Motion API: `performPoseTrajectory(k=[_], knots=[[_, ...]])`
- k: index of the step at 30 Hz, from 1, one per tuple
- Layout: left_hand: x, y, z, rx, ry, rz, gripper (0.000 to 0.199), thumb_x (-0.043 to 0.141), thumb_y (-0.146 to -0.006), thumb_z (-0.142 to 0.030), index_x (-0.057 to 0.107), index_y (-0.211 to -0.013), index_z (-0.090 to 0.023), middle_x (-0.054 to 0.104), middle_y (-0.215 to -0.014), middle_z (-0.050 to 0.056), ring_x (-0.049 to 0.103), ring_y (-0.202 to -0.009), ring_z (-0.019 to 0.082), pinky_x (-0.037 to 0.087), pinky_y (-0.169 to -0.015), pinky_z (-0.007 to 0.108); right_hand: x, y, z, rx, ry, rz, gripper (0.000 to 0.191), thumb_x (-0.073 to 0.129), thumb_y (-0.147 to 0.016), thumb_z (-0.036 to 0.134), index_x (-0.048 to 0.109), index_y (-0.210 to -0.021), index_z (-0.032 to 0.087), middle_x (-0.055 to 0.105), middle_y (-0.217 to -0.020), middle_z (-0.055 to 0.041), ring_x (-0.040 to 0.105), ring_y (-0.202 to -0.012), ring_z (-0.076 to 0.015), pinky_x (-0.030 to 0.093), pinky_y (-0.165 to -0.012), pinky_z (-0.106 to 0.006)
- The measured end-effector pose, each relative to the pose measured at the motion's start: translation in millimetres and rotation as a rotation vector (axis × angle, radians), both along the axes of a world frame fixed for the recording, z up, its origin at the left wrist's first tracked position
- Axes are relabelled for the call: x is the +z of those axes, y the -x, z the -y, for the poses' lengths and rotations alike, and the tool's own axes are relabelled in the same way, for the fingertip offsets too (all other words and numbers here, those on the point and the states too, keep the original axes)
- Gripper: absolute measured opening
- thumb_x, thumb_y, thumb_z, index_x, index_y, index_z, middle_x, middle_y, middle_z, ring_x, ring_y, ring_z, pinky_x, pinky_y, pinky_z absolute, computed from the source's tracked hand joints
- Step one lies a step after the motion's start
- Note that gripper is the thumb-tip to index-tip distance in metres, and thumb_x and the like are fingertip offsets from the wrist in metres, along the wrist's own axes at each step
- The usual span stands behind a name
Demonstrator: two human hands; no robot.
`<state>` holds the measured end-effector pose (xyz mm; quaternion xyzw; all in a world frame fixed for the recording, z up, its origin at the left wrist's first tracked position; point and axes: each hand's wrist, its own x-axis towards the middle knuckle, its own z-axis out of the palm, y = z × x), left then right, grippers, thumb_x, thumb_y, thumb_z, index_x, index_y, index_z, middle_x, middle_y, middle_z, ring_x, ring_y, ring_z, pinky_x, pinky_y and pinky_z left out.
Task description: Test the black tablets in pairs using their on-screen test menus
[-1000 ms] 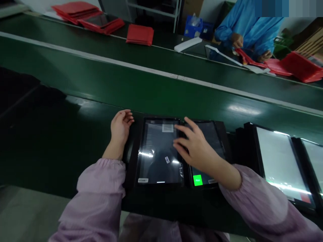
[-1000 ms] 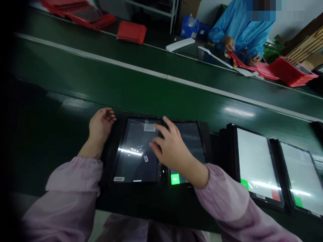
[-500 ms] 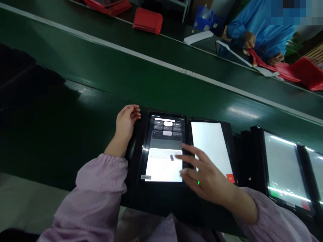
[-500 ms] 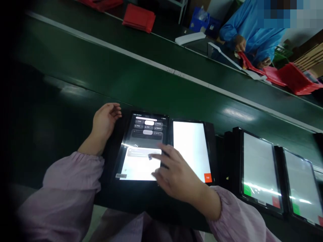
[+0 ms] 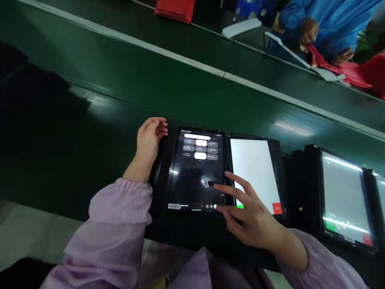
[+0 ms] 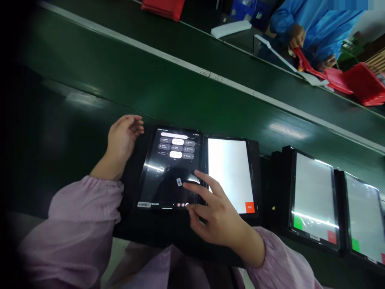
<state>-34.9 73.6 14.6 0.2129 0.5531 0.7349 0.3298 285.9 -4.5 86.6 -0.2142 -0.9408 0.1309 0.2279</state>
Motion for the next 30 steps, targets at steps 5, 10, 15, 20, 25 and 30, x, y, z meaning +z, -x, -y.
performPoseTrajectory(k=[5, 10, 15, 20, 25, 30], knots=[[-0.7, 0.5, 1.9, -0.010, 0.005, -0.016, 0.028, 0.057, -0.093, -0.012, 0.073, -0.073, -0.022, 0.068, -0.074, 0.001, 0.062, -0.062, 0.011, 0.050, -0.059, 0.020, 1.1, -1.4, 3.1, -0.004, -0.012, -0.001, 0.026, 0.060, -0.099, 0.009, 0.083, -0.093, 0.020, 0.081, -0.131, -0.0111, 0.060, -0.149, -0.0356, 0.068, -0.109, -0.050], [-2.7, -0.2, 2.2, -0.021, 0.009, -0.052, 0.026, 0.058, -0.094, -0.014, 0.073, -0.074, -0.022, 0.069, -0.075, 0.002, 0.063, -0.063, 0.012, 0.051, -0.059, 0.020, 3.3, 1.4, -0.2, -0.065, -0.040, -0.072, 0.027, 0.060, -0.099, 0.010, 0.085, -0.092, 0.020, 0.081, -0.126, -0.0143, 0.062, -0.146, -0.0357, 0.071, -0.102, -0.048], [-1.7, -1.4, 2.1, -0.034, 0.021, -0.075, 0.027, 0.057, -0.093, -0.014, 0.074, -0.074, -0.023, 0.070, -0.074, 0.002, 0.064, -0.064, 0.013, 0.052, -0.059, 0.020, 1.6, 11.3, -4.1, -0.102, -0.060, -0.057, 0.027, 0.060, -0.101, 0.011, 0.084, -0.092, 0.019, 0.079, -0.128, -0.0149, 0.062, -0.146, -0.0373, 0.071, -0.102, -0.053], [1.1, -3.1, 2.0, -0.026, 0.010, -0.047, 0.029, 0.055, -0.092, -0.012, 0.073, -0.071, -0.022, 0.068, -0.072, 0.002, 0.062, -0.063, 0.012, 0.050, -0.058, 0.020, 0.1, 23.3, -10.3, -0.140, -0.076, -0.008, 0.026, 0.057, -0.106, 0.016, 0.083, -0.107, 0.017, 0.075, -0.134, -0.0172, 0.058, -0.149, -0.0392, 0.068, -0.107, -0.059], [1.9, -3.9, 1.8, -0.041, 0.027, -0.070, 0.030, 0.055, -0.092, -0.012, 0.073, -0.071, -0.023, 0.069, -0.073, 0.002, 0.062, -0.063, 0.013, 0.050, -0.057, 0.020, -5.5, 38.4, -19.4, -0.157, -0.077, 0.112, 0.034, 0.053, -0.110, 0.025, 0.077, -0.131, 0.013, 0.062, -0.154, -0.0246, 0.043, -0.160, -0.0471, 0.058, -0.116, -0.072], [3.2, -4.4, 2.3, -0.051, 0.027, -0.079, 0.029, 0.056, -0.090, -0.012, 0.073, -0.071, -0.023, 0.069, -0.073, 0.002, 0.062, -0.064, 0.013, 0.050, -0.057, 0.020, -10.1, 56.2, -25.9, -0.164, 0.011, 0.222, 0.043, 0.051, -0.112, 0.034, 0.070, -0.148, 0.020, 0.046, -0.171, -0.0228, 0.027, -0.167, -0.0528, 0.047, -0.122, -0.079]])
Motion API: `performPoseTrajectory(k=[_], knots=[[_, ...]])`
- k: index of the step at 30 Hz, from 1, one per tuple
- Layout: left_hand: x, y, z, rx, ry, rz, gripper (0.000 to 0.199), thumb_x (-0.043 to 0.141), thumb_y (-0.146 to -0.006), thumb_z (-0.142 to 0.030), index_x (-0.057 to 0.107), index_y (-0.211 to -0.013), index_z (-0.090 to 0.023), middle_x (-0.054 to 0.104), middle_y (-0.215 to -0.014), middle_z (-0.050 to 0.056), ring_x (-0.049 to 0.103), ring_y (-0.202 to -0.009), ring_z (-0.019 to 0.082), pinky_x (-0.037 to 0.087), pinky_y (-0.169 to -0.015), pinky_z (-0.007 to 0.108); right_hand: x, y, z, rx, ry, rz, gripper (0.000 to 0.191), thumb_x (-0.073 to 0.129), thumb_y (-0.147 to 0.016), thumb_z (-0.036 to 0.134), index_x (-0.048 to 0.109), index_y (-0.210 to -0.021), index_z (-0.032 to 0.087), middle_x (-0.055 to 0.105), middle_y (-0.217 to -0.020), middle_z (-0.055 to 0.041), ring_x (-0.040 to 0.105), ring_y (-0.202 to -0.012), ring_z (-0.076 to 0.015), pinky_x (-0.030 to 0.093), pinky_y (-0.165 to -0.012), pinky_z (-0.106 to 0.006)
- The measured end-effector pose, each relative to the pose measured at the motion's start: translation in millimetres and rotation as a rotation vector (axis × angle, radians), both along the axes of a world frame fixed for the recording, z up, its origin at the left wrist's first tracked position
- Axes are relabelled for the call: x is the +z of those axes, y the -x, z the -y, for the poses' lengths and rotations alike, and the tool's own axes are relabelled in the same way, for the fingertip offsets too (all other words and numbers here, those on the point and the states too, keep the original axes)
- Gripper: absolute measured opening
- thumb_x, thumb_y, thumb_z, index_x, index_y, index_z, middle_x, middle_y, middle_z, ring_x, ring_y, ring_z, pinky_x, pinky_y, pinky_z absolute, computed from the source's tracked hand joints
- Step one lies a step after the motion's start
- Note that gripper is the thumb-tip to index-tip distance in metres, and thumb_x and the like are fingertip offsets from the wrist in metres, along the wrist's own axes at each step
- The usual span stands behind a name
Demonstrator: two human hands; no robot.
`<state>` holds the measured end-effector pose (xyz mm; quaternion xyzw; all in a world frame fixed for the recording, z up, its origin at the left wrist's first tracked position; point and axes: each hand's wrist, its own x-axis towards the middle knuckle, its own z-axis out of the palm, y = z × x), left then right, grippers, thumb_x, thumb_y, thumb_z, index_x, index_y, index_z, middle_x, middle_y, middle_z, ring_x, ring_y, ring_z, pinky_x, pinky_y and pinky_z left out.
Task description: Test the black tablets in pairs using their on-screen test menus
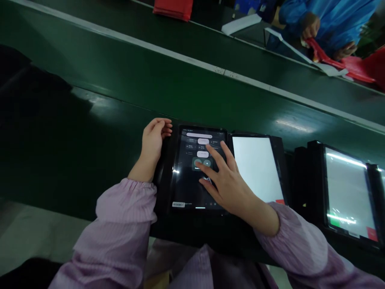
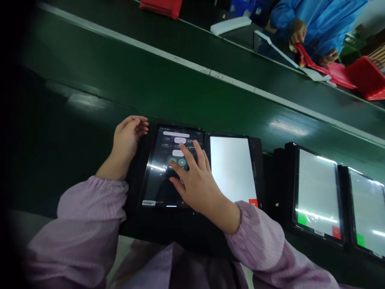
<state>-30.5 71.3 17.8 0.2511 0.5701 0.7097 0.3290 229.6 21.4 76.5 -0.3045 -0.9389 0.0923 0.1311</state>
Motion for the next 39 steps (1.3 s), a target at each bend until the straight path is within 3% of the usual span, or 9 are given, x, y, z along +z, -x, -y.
performPoseTrajectory(k=[8, 14, 24, 27, 29, 32, 33, 36, 39], knots=[[-5.0, 6.0, 3.5, -0.008, 0.021, -0.024, 0.019, 0.060, -0.089, -0.020, 0.072, -0.074, -0.024, 0.070, -0.075, 0.002, 0.064, -0.065, 0.013, 0.051, -0.056, 0.019, 4.7, -48.4, -2.6, -0.171, -0.063, -0.192, 0.035, 0.049, -0.113, 0.029, 0.078, -0.132, 0.026, 0.059, -0.161, -0.0127, 0.036, -0.165, -0.0415, 0.049, -0.123, -0.074], [-6.8, 3.6, 6.7, 0.000, 0.032, -0.074, 0.019, 0.060, -0.089, -0.020, 0.071, -0.074, -0.023, 0.070, -0.076, 0.003, 0.064, -0.066, 0.013, 0.051, -0.058, 0.020, 2.0, -54.4, 7.2, -0.103, -0.025, -0.195, 0.031, 0.055, -0.109, 0.021, 0.085, -0.117, 0.024, 0.064, -0.157, -0.0123, 0.038, -0.164, -0.0418, 0.052, -0.122, -0.073], [1.8, 2.1, 8.0, -0.009, 0.100, -0.099, 0.026, 0.055, -0.093, -0.014, 0.072, -0.075, -0.022, 0.071, -0.077, 0.002, 0.065, -0.067, 0.011, 0.051, -0.059, 0.018, -6.6, -31.6, 8.0, -0.096, -0.018, -0.173, 0.035, 0.051, -0.111, 0.023, 0.083, -0.126, 0.024, 0.062, -0.160, -0.0129, 0.038, -0.165, -0.0422, 0.054, -0.121, -0.071], [7.2, 5.7, 11.5, -0.002, 0.232, -0.182, 0.030, 0.051, -0.098, -0.013, 0.069, -0.076, -0.022, 0.071, -0.078, 0.002, 0.067, -0.067, 0.012, 0.052, -0.057, 0.020, -3.3, -53.5, 0.5, -0.133, -0.031, -0.238, 0.036, 0.050, -0.113, 0.027, 0.081, -0.130, 0.026, 0.067, -0.154, -0.0117, 0.047, -0.160, -0.0363, 0.055, -0.122, -0.066], [10.5, 10.8, 16.3, 0.002, 0.308, -0.242, 0.033, 0.052, -0.101, -0.014, 0.067, -0.073, -0.023, 0.068, -0.070, 0.000, 0.064, -0.061, 0.014, 0.049, -0.052, 0.023, -3.7, -85.0, -5.1, -0.286, -0.048, -0.287, 0.037, 0.049, -0.114, 0.032, 0.074, -0.142, 0.028, 0.071, -0.149, -0.0118, 0.061, -0.149, -0.0322, 0.057, -0.120, -0.061], [15.7, 18.4, 26.9, -0.019, 0.427, -0.339, 0.037, 0.061, -0.102, -0.023, 0.064, -0.065, -0.024, 0.058, -0.054, -0.003, 0.055, -0.047, 0.017, 0.044, -0.045, 0.029, -16.6, -142.2, -6.1, -0.669, -0.078, -0.284, 0.051, 0.051, -0.113, 0.049, 0.062, -0.155, 0.022, 0.075, -0.140, -0.0192, 0.073, -0.130, -0.0369, 0.066, -0.102, -0.059], [17.6, 19.9, 31.7, -0.041, 0.467, -0.370, 0.039, 0.065, -0.101, -0.028, 0.064, -0.062, -0.025, 0.057, -0.051, -0.002, 0.055, -0.045, 0.018, 0.044, -0.045, 0.030, -24.5, -158.4, -3.4, -0.722, -0.077, -0.256, 0.056, 0.052, -0.112, 0.052, 0.061, -0.155, 0.018, 0.075, -0.137, -0.0231, 0.075, -0.125, -0.0393, 0.067, -0.096, -0.060], [21.6, 20.1, 53.9, -0.126, 0.573, -0.438, 0.040, 0.074, -0.092, -0.045, 0.065, -0.057, -0.028, 0.063, -0.048, -0.001, 0.060, -0.043, 0.025, 0.050, -0.045, 0.037, -52.8, -185.3, 9.8, -0.762, -0.071, -0.255, 0.050, 0.056, -0.111, 0.053, 0.067, -0.143, 0.017, 0.077, -0.130, -0.0212, 0.078, -0.113, -0.0351, 0.067, -0.092, -0.056], [20.8, 18.2, 87.4, -0.225, 0.719, -0.547, 0.037, 0.075, -0.079, -0.066, 0.067, -0.059, -0.036, 0.069, -0.050, -0.003, 0.069, -0.047, 0.035, 0.058, -0.050, 0.049, -75.3, -186.6, 20.8, -0.776, -0.074, -0.267, 0.042, 0.065, -0.108, 0.051, 0.069, -0.135, 0.019, 0.075, -0.130, -0.0119, 0.076, -0.110, -0.0249, 0.065, -0.097, -0.049]])
